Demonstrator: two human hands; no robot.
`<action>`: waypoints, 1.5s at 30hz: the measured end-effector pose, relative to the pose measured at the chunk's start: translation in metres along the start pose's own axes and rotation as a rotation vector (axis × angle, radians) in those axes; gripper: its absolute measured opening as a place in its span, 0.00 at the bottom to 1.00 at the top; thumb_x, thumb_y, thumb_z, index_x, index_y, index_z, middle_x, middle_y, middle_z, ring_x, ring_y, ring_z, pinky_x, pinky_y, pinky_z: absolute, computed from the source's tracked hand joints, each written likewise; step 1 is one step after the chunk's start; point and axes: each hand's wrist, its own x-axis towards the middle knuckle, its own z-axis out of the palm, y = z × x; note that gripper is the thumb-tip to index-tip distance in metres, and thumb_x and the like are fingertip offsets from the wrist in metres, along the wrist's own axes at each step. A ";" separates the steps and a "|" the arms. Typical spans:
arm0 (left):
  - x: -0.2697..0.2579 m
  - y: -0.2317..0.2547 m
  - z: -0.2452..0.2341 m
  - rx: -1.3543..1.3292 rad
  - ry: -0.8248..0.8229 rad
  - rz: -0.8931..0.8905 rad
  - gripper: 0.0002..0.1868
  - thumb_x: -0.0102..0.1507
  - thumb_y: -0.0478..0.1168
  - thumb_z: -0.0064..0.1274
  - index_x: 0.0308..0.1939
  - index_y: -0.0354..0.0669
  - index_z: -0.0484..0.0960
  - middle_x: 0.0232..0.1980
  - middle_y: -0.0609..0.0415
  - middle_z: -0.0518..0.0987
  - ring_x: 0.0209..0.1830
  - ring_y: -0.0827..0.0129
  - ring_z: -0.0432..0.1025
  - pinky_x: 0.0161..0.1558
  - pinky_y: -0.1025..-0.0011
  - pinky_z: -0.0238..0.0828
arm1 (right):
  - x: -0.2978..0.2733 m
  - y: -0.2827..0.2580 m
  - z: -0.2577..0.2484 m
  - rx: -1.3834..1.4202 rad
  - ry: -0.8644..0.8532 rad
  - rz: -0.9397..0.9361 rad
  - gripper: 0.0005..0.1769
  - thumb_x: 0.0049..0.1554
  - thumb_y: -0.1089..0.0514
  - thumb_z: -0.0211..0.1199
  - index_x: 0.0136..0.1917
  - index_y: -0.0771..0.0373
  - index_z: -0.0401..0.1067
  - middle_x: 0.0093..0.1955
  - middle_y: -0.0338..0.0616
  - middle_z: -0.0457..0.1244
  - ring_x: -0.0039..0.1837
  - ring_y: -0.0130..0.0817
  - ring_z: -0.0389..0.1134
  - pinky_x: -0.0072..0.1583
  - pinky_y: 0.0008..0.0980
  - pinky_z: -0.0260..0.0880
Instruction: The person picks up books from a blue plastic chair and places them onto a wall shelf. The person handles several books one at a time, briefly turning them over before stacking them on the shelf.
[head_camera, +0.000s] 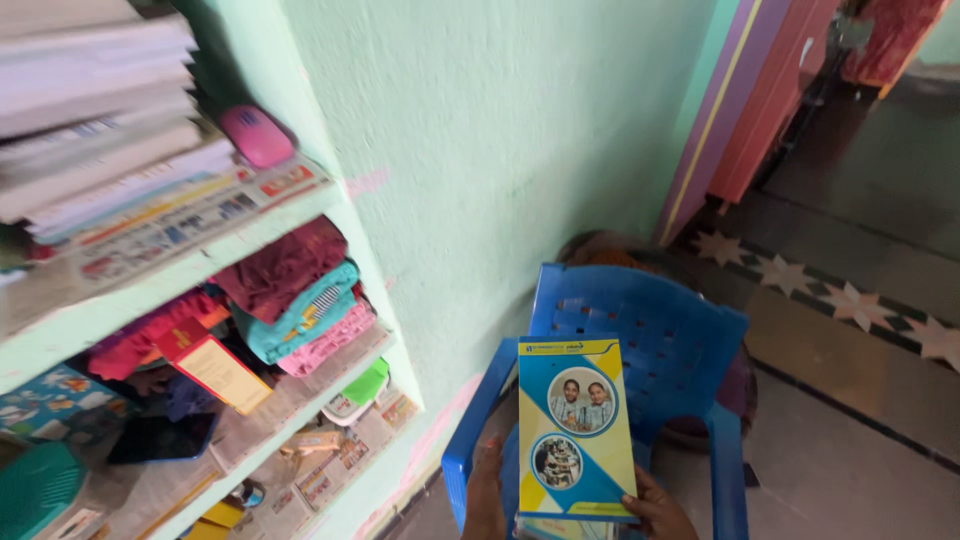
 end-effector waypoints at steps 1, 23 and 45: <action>-0.005 0.015 0.012 0.048 0.044 -0.006 0.37 0.65 0.60 0.49 0.72 0.44 0.71 0.72 0.50 0.74 0.74 0.60 0.62 0.74 0.59 0.46 | 0.005 -0.007 -0.004 0.025 -0.037 -0.010 0.44 0.53 0.69 0.62 0.80 0.60 0.50 0.76 0.51 0.59 0.75 0.45 0.62 0.69 0.50 0.66; -0.050 0.132 0.099 -0.132 -0.138 0.221 0.20 0.67 0.38 0.49 0.63 0.37 0.75 0.54 0.47 0.84 0.53 0.63 0.77 0.57 0.64 0.74 | 0.110 -0.091 0.025 0.012 -0.564 -0.194 0.43 0.55 0.74 0.57 0.80 0.66 0.45 0.80 0.60 0.50 0.80 0.55 0.51 0.73 0.63 0.55; -0.118 0.188 0.127 -0.182 -0.164 0.427 0.18 0.66 0.37 0.54 0.60 0.41 0.81 0.53 0.50 0.86 0.49 0.68 0.78 0.52 0.69 0.78 | 0.125 -0.120 0.048 -0.136 -0.267 -0.165 0.46 0.49 0.71 0.64 0.79 0.64 0.55 0.77 0.51 0.59 0.78 0.42 0.56 0.73 0.52 0.54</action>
